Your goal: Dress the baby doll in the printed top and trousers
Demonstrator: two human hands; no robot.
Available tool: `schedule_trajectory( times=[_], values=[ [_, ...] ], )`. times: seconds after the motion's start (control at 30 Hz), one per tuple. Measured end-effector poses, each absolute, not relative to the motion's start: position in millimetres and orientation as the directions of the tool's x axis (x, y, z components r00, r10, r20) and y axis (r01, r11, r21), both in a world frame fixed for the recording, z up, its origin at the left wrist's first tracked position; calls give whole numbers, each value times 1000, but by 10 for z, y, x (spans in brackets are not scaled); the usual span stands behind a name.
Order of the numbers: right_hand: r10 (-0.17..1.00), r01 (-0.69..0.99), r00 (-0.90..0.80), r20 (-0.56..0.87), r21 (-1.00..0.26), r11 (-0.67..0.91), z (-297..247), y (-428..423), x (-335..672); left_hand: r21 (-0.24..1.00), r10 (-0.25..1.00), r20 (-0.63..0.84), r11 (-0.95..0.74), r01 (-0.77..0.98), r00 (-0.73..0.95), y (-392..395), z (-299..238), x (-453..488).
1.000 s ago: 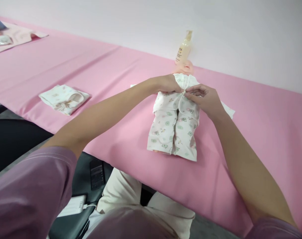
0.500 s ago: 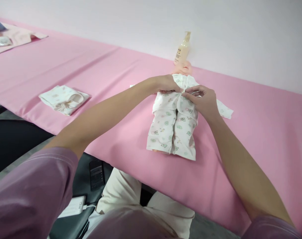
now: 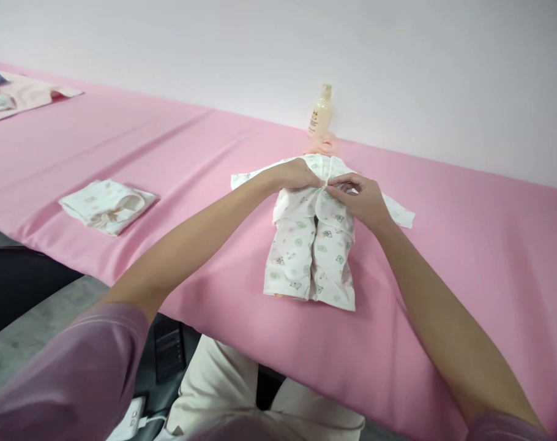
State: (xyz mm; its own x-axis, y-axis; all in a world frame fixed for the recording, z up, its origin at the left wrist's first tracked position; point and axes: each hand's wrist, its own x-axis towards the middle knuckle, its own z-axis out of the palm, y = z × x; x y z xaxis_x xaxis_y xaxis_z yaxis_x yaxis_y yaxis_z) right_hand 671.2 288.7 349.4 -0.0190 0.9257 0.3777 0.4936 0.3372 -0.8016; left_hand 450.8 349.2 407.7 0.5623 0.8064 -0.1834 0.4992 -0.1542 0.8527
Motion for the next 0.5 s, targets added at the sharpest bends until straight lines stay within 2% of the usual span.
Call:
schedule_trajectory(
  times=[0.1, 0.27, 0.5],
  values=[
    [950, 443, -100, 297, -841, 310, 3551, 2883, 6806, 835, 807, -149, -208, 510, 572, 3509, 4067, 4478],
    [959, 416, -65, 276, -866, 277, 3531, 2901, 6835, 841, 780, -129, -242, 484, 613, 3578, 3994, 4432],
    [965, 484, -69, 252, -838, 253, 3576, 2866, 6825, 809, 784, -114, -283, 516, 610, 3596, 3953, 4422]
  ],
)
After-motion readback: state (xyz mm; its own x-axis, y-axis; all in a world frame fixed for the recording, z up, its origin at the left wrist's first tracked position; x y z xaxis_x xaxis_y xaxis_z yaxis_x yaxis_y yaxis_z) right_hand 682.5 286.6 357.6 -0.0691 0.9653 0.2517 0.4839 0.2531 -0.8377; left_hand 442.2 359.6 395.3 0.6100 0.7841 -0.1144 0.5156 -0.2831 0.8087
